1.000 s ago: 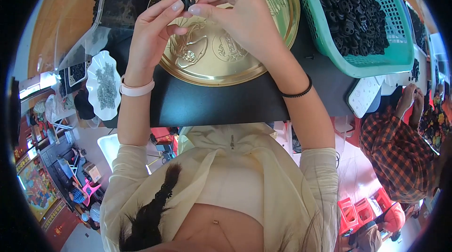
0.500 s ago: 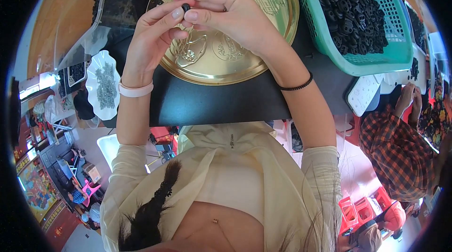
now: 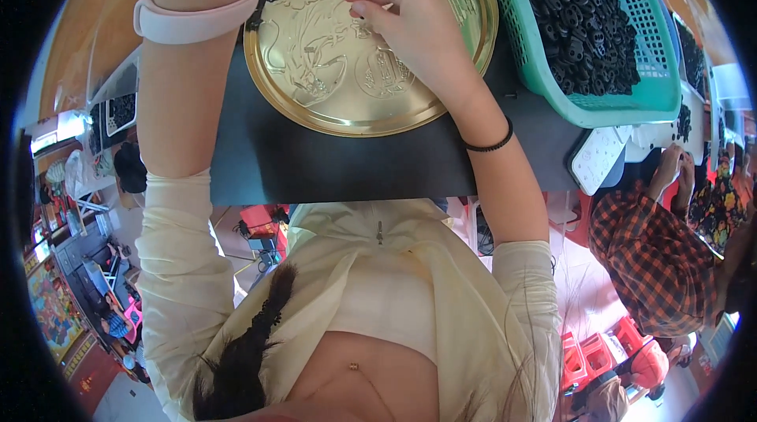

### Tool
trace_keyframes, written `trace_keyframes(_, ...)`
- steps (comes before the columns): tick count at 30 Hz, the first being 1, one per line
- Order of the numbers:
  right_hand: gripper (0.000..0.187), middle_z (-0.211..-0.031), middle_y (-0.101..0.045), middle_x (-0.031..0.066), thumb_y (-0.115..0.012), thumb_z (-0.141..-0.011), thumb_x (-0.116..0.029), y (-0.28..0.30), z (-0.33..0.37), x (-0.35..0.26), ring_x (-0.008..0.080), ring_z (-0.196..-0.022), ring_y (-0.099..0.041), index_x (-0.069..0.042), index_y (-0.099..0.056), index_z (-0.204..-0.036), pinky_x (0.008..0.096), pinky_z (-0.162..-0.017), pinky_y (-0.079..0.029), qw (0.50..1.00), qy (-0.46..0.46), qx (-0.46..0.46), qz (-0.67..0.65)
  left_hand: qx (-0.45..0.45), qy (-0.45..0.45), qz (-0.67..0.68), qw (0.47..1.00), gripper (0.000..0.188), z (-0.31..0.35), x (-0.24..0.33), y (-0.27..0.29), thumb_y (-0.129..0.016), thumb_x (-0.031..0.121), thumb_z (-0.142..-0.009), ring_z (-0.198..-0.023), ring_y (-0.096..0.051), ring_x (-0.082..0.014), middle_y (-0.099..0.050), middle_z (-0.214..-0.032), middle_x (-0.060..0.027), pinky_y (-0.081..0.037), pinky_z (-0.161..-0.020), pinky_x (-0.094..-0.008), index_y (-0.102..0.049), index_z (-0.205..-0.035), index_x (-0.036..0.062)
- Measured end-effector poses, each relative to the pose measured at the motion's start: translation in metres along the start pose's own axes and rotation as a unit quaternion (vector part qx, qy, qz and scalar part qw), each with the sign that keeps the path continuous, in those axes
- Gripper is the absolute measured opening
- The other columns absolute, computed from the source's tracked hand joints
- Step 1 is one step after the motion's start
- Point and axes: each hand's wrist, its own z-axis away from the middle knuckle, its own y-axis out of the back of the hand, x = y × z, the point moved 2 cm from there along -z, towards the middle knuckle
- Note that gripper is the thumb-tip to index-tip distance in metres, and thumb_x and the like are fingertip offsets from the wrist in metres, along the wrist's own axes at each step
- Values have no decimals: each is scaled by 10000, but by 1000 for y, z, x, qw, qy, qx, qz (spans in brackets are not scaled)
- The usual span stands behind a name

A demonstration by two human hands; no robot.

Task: The person assembles small black parts on a gold tray by hand.

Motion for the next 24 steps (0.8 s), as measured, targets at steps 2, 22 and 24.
trace_keyframes(2, 200, -920, -662, 53, -643, -843, -170, -1, 1, 7, 115, -729, -606, -72, -687, -1011, 230, -663, -492, 995, 63, 0, 76, -17, 26, -99, 995, 382, 2, -4, 6, -607, 141, -875, -869, -617, -114, -623, -1118, -109, -501, -686, -212, -551, -1216, -23)
trace_keyframes(22, 149, -852, -622, 69, -649, -796, -176, -22, -24, 1, 255, -856, -603, -97, -692, -915, 351, -740, -500, 901, 262, 153, 310, 41, 191, -461, 866, 165, 150, -104, 45, -617, 153, -821, -702, -645, -289, -652, -795, -142, -507, -654, -351, -634, -914, 17)
trace_keyframes(24, 137, -848, -621, 77, -651, -775, -156, -30, -38, 1, 260, -850, -603, -71, -678, -880, 352, -742, -502, 881, 274, 138, 360, 120, 244, -387, 881, 150, 151, -99, 44, -612, 151, -804, -748, -648, -303, -657, -837, -143, -515, -685, -357, -615, -849, 9)
